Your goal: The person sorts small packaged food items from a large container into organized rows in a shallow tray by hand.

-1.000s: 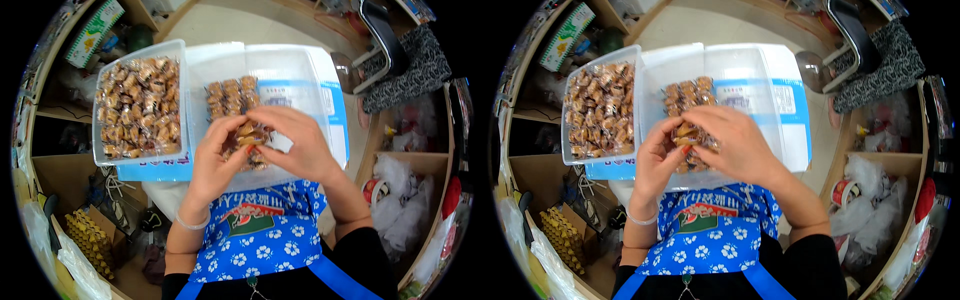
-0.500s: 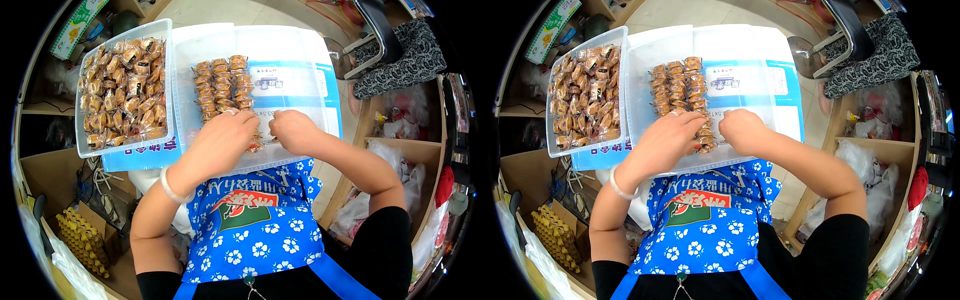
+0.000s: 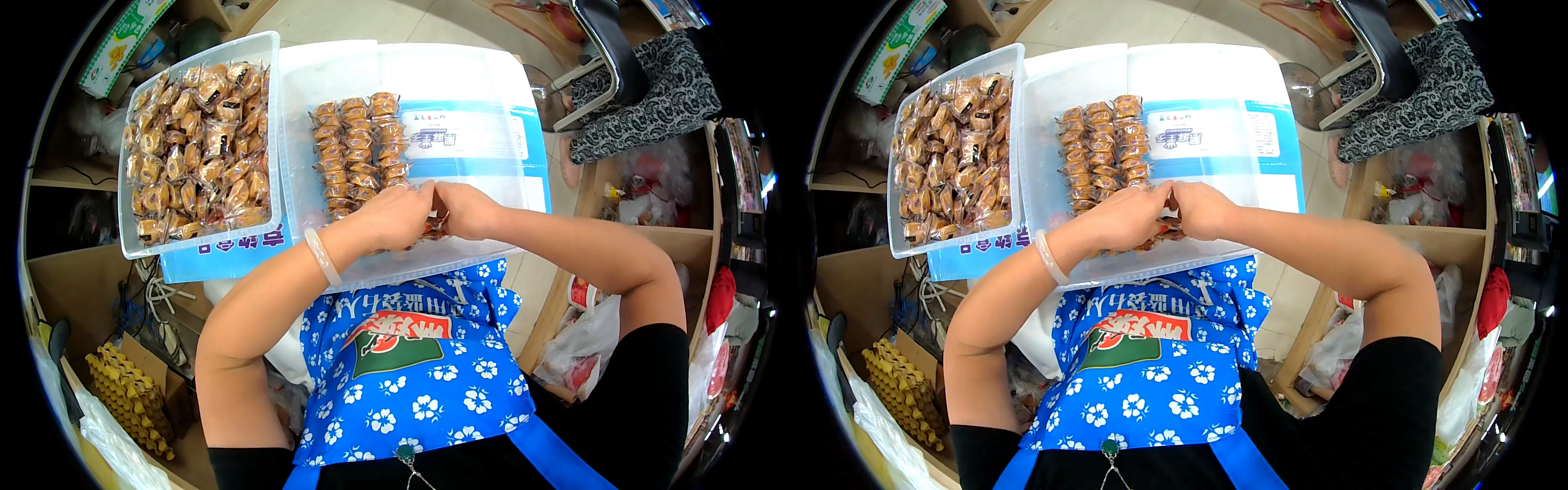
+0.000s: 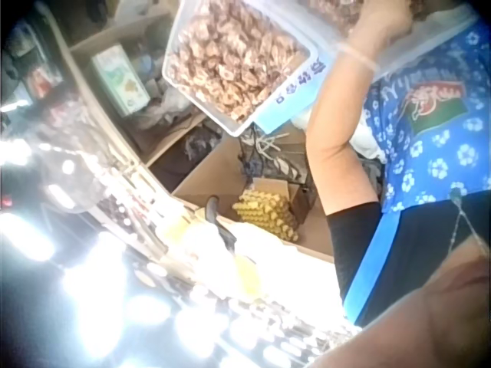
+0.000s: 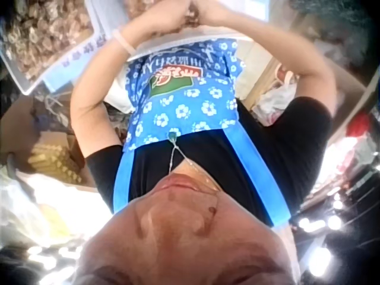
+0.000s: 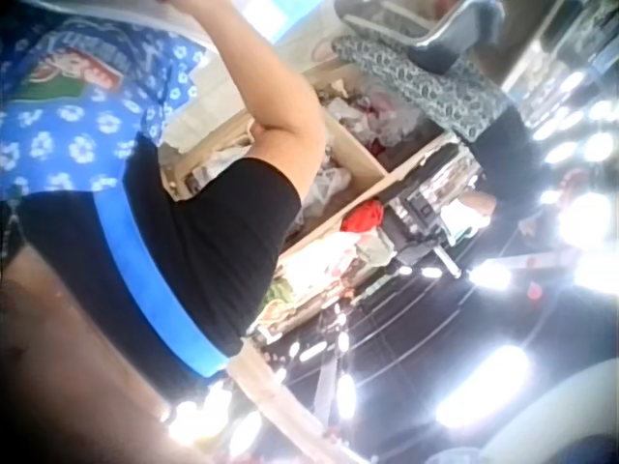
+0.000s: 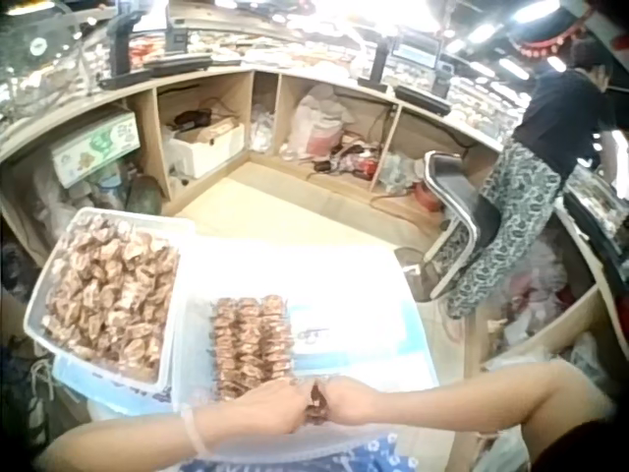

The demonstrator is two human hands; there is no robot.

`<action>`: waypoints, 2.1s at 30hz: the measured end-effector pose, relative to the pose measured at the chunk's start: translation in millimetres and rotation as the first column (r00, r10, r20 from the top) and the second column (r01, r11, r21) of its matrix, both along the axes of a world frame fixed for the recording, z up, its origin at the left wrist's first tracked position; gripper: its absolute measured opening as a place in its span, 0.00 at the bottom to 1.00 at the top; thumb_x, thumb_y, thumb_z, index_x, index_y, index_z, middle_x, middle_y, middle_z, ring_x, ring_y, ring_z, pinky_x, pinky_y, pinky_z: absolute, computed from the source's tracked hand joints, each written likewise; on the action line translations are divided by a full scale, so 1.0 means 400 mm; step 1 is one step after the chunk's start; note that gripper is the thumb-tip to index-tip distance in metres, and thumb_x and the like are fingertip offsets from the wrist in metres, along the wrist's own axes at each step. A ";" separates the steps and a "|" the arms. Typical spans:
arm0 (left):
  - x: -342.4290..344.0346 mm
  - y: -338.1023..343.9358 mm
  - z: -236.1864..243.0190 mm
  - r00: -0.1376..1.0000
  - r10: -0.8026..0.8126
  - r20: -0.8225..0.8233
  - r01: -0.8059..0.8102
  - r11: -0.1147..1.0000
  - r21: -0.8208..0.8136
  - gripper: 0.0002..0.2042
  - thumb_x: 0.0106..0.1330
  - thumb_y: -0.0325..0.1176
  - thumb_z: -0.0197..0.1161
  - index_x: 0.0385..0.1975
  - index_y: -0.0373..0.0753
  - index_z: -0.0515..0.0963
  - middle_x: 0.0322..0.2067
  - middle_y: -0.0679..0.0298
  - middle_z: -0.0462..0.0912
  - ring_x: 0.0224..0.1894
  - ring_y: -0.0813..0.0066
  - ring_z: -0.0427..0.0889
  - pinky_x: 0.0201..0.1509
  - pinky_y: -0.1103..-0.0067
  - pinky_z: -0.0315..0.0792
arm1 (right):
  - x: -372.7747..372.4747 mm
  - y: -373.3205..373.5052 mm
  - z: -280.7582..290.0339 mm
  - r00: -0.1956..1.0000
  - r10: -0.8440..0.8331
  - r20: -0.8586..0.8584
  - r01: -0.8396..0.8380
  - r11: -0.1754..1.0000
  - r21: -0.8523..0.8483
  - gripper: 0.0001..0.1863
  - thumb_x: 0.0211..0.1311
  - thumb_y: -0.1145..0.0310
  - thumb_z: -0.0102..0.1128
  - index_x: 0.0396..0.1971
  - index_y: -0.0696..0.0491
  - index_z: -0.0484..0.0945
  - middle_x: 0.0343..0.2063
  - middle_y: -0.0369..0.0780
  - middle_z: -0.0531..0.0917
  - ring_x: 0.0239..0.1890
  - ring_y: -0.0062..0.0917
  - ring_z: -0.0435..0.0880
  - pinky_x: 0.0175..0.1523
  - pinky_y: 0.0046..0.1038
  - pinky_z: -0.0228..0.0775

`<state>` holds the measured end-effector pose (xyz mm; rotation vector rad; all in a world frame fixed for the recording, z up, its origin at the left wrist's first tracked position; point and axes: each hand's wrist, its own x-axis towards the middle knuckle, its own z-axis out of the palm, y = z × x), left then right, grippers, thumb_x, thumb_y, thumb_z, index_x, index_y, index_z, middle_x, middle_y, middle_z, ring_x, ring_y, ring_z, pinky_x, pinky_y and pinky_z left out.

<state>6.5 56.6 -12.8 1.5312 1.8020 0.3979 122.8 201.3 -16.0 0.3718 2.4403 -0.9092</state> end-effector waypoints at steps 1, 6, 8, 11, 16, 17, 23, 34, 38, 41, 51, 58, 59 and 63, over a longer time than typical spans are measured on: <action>0.001 -0.001 0.000 1.000 0.009 0.005 -0.009 1.000 -0.021 0.26 0.64 0.31 0.60 0.61 0.28 0.63 0.42 0.38 0.80 0.47 0.43 0.81 0.51 0.61 0.75 | -0.005 0.002 -0.001 0.996 -0.073 0.057 0.075 0.997 -0.022 0.20 0.52 0.77 0.66 0.47 0.63 0.75 0.38 0.51 0.84 0.43 0.42 0.84 0.45 0.37 0.76; 0.010 -0.027 0.019 0.980 -0.154 -0.126 0.156 0.988 0.011 0.16 0.67 0.35 0.58 0.51 0.36 0.73 0.43 0.45 0.82 0.47 0.47 0.81 0.53 0.63 0.75 | -0.029 0.017 -0.043 0.939 -0.282 0.196 0.298 0.952 -0.062 0.26 0.53 0.75 0.66 0.53 0.62 0.72 0.39 0.54 0.84 0.44 0.40 0.84 0.44 0.37 0.75; 0.025 -0.028 -0.013 0.926 -0.253 -0.280 0.276 0.960 0.046 0.12 0.67 0.41 0.58 0.45 0.46 0.80 0.44 0.59 0.84 0.45 0.56 0.80 0.52 0.68 0.75 | -0.055 0.019 -0.008 0.964 -0.127 0.233 0.125 0.992 0.021 0.27 0.57 0.81 0.57 0.59 0.60 0.67 0.35 0.48 0.86 0.38 0.31 0.85 0.42 0.30 0.76; 0.048 -0.033 -0.069 0.857 -0.278 -0.433 0.364 0.923 0.128 0.13 0.67 0.40 0.56 0.47 0.48 0.81 0.41 0.65 0.85 0.47 0.59 0.80 0.47 0.67 0.75 | -0.122 0.046 0.070 0.967 0.225 0.120 -0.240 0.963 0.122 0.18 0.59 0.79 0.56 0.51 0.59 0.78 0.38 0.44 0.87 0.43 0.28 0.86 0.49 0.29 0.75; 0.062 -0.025 -0.071 0.867 -0.298 -0.399 0.371 0.921 0.117 0.12 0.64 0.39 0.58 0.41 0.45 0.85 0.39 0.66 0.86 0.48 0.59 0.80 0.48 0.67 0.74 | -0.306 -0.069 0.230 0.890 -0.019 -0.456 -0.027 0.995 -0.095 0.15 0.62 0.81 0.54 0.48 0.58 0.80 0.35 0.41 0.87 0.39 0.19 0.85 0.43 0.22 0.76; 0.061 -0.025 -0.064 0.872 -0.290 -0.395 0.359 0.926 0.114 0.12 0.63 0.39 0.58 0.40 0.44 0.85 0.39 0.66 0.86 0.48 0.59 0.80 0.48 0.67 0.74 | -0.333 -0.097 0.231 0.844 -0.070 -0.532 -0.034 0.983 -0.183 0.15 0.63 0.82 0.53 0.48 0.57 0.80 0.35 0.40 0.87 0.38 0.18 0.85 0.42 0.21 0.76; 0.048 -0.026 -0.042 0.891 -0.267 -0.368 0.326 0.939 0.106 0.10 0.61 0.37 0.62 0.37 0.43 0.87 0.40 0.62 0.87 0.47 0.56 0.81 0.49 0.66 0.76 | -0.560 -0.296 0.192 0.688 0.088 -0.720 -0.155 0.987 -0.027 0.12 0.63 0.78 0.58 0.46 0.58 0.81 0.35 0.41 0.86 0.35 0.26 0.85 0.44 0.26 0.76; 0.080 0.061 -0.244 0.957 -0.146 -0.249 0.206 0.950 0.236 0.15 0.54 0.34 0.67 0.43 0.46 0.85 0.49 0.60 0.83 0.55 0.58 0.78 0.57 0.63 0.70 | -0.735 -0.456 0.138 0.366 0.584 -0.724 -0.122 0.802 0.585 0.10 0.52 0.73 0.64 0.37 0.53 0.83 0.41 0.38 0.81 0.44 0.35 0.81 0.47 0.35 0.77; 0.056 0.001 -0.114 0.914 -0.238 -0.328 0.291 0.949 0.124 0.13 0.60 0.37 0.65 0.44 0.45 0.85 0.50 0.59 0.83 0.55 0.56 0.78 0.54 0.64 0.73 | -0.706 -0.423 0.131 0.324 0.343 -0.882 -0.177 0.938 0.299 0.07 0.52 0.75 0.64 0.33 0.54 0.85 0.35 0.37 0.83 0.36 0.28 0.83 0.41 0.30 0.77; 0.048 -0.020 -0.061 0.932 -0.229 -0.280 0.263 0.960 0.092 0.13 0.64 0.39 0.62 0.44 0.44 0.86 0.50 0.57 0.82 0.55 0.55 0.78 0.52 0.65 0.74 | -0.685 -0.377 0.130 0.707 -0.030 -0.707 -0.157 0.968 -0.198 0.08 0.60 0.75 0.58 0.36 0.56 0.84 0.32 0.36 0.83 0.31 0.20 0.82 0.35 0.25 0.76; 0.044 -0.005 -0.074 0.927 -0.268 -0.260 0.285 0.958 0.028 0.13 0.65 0.39 0.62 0.45 0.46 0.86 0.48 0.53 0.83 0.54 0.54 0.78 0.50 0.66 0.75 | -0.692 -0.321 0.156 0.944 -0.329 -0.030 0.138 0.475 -0.869 0.20 0.66 0.60 0.63 0.51 0.58 0.77 0.39 0.43 0.82 0.37 0.26 0.81 0.41 0.27 0.76; 0.043 -0.028 -0.081 0.941 -0.202 -0.272 0.254 0.952 0.171 0.10 0.62 0.38 0.62 0.38 0.46 0.87 0.43 0.53 0.85 0.51 0.54 0.80 0.48 0.66 0.76 | -0.793 -0.362 0.179 0.399 0.435 -0.807 -0.128 0.898 0.421 0.14 0.56 0.72 0.68 0.44 0.53 0.84 0.38 0.41 0.84 0.44 0.34 0.80 0.49 0.35 0.73; 0.045 -0.024 -0.083 0.941 -0.206 -0.270 0.253 0.955 0.152 0.10 0.62 0.39 0.62 0.38 0.46 0.87 0.43 0.53 0.85 0.50 0.54 0.80 0.48 0.66 0.76 | -0.798 -0.371 0.188 0.501 0.426 -0.753 -0.171 0.902 0.397 0.14 0.54 0.73 0.68 0.42 0.53 0.84 0.40 0.41 0.83 0.45 0.36 0.79 0.51 0.36 0.72; 0.041 -0.014 -0.091 0.941 -0.229 -0.249 0.262 0.959 0.106 0.11 0.62 0.39 0.62 0.38 0.45 0.87 0.43 0.52 0.85 0.50 0.53 0.80 0.49 0.65 0.76 | -0.742 -0.398 0.206 0.409 0.585 -0.700 -0.316 0.810 0.493 0.10 0.49 0.74 0.69 0.35 0.53 0.83 0.43 0.41 0.82 0.50 0.38 0.77 0.56 0.38 0.70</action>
